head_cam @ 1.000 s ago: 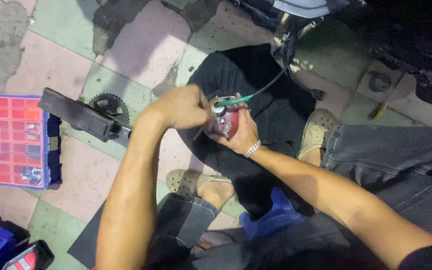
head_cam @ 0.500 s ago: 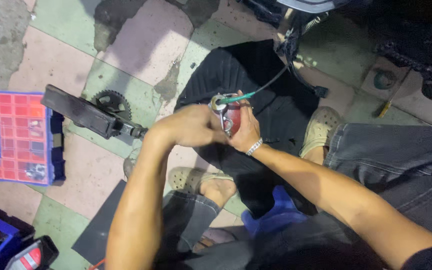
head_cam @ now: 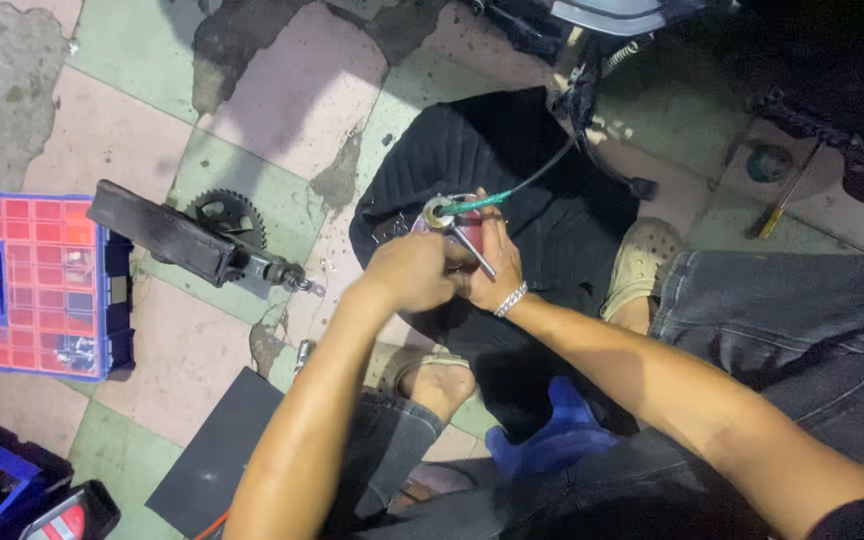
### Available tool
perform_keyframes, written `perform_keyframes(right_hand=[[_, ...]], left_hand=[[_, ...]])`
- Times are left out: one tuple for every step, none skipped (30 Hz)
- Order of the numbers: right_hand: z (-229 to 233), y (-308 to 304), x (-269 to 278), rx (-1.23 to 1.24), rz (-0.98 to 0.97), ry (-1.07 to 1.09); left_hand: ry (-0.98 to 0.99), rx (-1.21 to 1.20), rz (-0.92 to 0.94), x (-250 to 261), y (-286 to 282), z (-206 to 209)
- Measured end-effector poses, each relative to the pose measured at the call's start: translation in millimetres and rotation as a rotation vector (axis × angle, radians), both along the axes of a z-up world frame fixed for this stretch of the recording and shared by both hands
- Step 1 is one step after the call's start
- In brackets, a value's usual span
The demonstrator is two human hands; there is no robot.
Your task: The person is repairing a scooter's fuel tank assembly. They use a wrench to tighten a fitting on the tank, connect a green hose, and then test the scooter's brake lever. The person is seated on a small stool in a workshop environment.
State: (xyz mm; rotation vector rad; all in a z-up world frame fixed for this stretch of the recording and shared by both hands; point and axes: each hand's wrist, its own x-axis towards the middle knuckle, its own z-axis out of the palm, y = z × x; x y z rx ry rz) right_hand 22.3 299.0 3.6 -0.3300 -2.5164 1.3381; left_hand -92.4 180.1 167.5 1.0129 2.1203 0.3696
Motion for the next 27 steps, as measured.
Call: perform_keyframes(right_hand=[[-3,-1,1,0.035,0.000,0.028],[-5,-1,2,0.035,0.006,0.020],[-8,-2,3,0.035,0.012,0.011],[-9,1,3,0.042,0.017,0.005],[-9,2,3,0.039,0.023,0.003],[-10,2,3,0.033,0.028,0.002],[-10,1,2,0.027,0.032,0.001],[-10,-1,2,0.044,0.033,-0.072],[-9,-4,2,0.061,0.033,-0.144],[-8,-3,0,0.082,0.035,-0.214],[-7,-1,-1,0.054,0.043,-0.143],[-4,0,-1,0.027,0.047,-0.076],[-2,2,-1,-0.001,0.051,-0.009],[1,2,-2,0.021,0.048,0.014],[2,2,-3,0.043,0.045,0.038],[3,1,-1,0.062,0.047,0.058],[2,0,0,0.037,0.034,0.026],[1,-1,-1,0.011,0.022,-0.001],[-2,-3,-1,-0.015,0.010,-0.029],[-5,-3,-1,0.026,0.016,-0.036],[-9,-5,-1,0.066,0.023,-0.043],[-12,-5,0,0.109,0.029,-0.051],[-14,-5,2,0.099,0.015,0.012],[-16,-5,0,0.091,0.003,0.081],[-17,-5,-1,0.083,-0.008,0.150],[-17,-4,0,0.090,0.013,0.067],[-18,-2,1,0.098,0.034,-0.016]], left_hand=[[0.121,-0.022,0.059,7,3,2],[0.241,-0.046,0.120,12,6,5],[0.277,-0.007,0.121,14,9,9],[0.315,0.039,0.122,14,14,12],[0.353,0.086,0.122,14,20,14],[0.396,0.110,0.108,13,27,14],[0.439,0.136,0.093,11,34,12],[0.481,0.159,0.080,8,39,8],[0.511,0.152,0.017,2,44,3],[0.544,0.148,-0.043,-6,52,-3],[0.577,0.145,-0.104,-9,57,-7],[0.501,0.099,-0.135,-12,56,-9],[0.426,0.053,-0.165,-16,51,-9],[0.351,0.003,-0.198,-19,46,-8],[0.397,0.029,-0.181,-19,45,-7],[0.438,0.052,-0.160,-16,43,-6],[0.480,0.074,-0.138,-14,41,-6],[0.489,0.116,-0.132,-15,41,-6],[0.498,0.158,-0.126,-16,42,-7],[0.504,0.203,-0.120,-17,45,-9],[0.497,0.188,-0.096,-17,49,-13],[0.490,0.175,-0.071,-17,56,-19],[0.483,0.163,-0.047,-17,63,-27],[0.592,0.200,-0.031,-17,72,-35],[0.702,0.237,-0.013,-17,82,-44],[0.804,0.272,0.007,-13,87,-52],[0.825,0.246,-0.013,-9,91,-57]])
